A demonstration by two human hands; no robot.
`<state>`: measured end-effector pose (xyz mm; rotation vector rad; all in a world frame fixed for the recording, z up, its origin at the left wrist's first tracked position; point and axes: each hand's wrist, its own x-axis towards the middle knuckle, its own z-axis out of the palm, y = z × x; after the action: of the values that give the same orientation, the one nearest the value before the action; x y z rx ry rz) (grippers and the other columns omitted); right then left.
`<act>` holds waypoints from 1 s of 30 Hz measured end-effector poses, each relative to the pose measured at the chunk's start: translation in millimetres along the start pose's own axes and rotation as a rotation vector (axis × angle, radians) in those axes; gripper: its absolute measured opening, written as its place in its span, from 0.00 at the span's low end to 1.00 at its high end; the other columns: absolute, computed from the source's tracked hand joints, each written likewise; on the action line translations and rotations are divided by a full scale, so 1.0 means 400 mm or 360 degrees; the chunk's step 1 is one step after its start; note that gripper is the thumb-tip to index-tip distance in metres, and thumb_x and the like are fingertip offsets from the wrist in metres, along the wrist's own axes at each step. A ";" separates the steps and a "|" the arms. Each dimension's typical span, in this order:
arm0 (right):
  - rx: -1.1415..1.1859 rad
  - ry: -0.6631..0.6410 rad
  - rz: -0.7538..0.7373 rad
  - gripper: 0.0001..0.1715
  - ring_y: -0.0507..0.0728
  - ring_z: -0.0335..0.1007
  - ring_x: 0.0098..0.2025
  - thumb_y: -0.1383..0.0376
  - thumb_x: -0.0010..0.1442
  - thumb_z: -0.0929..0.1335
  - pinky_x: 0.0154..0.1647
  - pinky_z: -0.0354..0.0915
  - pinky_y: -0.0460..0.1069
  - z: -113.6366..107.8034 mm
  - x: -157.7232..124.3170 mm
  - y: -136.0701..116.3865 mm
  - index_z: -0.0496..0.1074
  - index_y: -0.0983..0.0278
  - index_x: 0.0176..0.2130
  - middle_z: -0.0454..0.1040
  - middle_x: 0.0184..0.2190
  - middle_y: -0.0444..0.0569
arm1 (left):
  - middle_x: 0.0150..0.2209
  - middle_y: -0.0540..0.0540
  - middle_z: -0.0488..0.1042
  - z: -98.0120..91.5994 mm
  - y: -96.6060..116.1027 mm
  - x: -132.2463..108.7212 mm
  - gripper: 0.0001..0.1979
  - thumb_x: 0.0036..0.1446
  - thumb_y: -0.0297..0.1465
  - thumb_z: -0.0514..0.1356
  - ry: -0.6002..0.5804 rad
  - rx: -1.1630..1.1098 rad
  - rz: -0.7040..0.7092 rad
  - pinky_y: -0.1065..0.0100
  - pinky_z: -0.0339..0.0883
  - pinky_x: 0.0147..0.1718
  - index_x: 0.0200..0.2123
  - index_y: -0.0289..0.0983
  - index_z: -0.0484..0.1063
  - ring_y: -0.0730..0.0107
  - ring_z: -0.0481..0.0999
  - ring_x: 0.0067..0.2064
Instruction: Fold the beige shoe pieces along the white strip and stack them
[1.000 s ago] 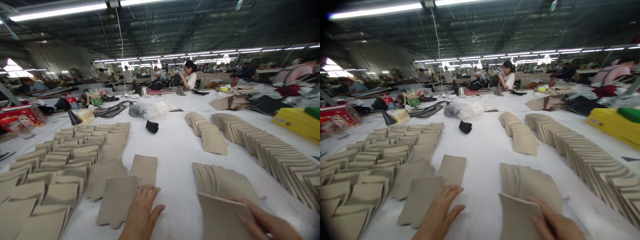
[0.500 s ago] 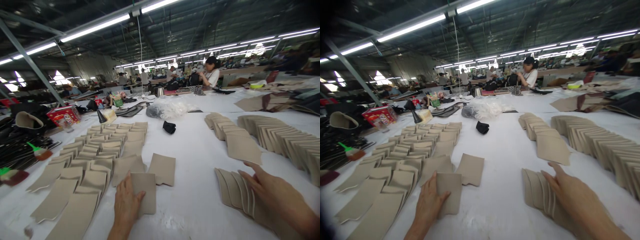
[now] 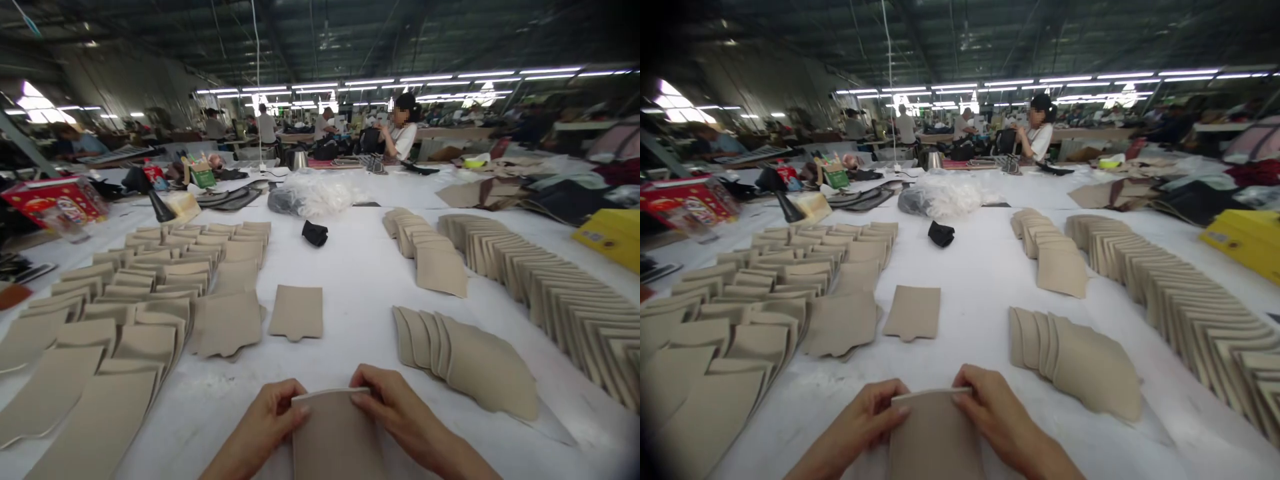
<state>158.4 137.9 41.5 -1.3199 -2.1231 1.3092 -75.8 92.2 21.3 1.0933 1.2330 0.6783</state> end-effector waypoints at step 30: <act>-0.0678 -0.0044 -0.0489 0.11 0.58 0.65 0.40 0.71 0.58 0.69 0.40 0.61 0.52 0.076 -0.094 -0.015 0.70 0.60 0.42 0.71 0.40 0.48 | 0.16 0.52 0.68 0.044 0.034 0.055 0.08 0.40 0.33 0.64 -0.0493 -0.0090 -0.0469 0.73 0.60 0.21 0.22 0.32 0.76 0.77 0.63 0.18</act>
<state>154.7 89.5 37.3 -1.0550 -2.5951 0.7855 -51.5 111.5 24.4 0.9064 1.0702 0.3035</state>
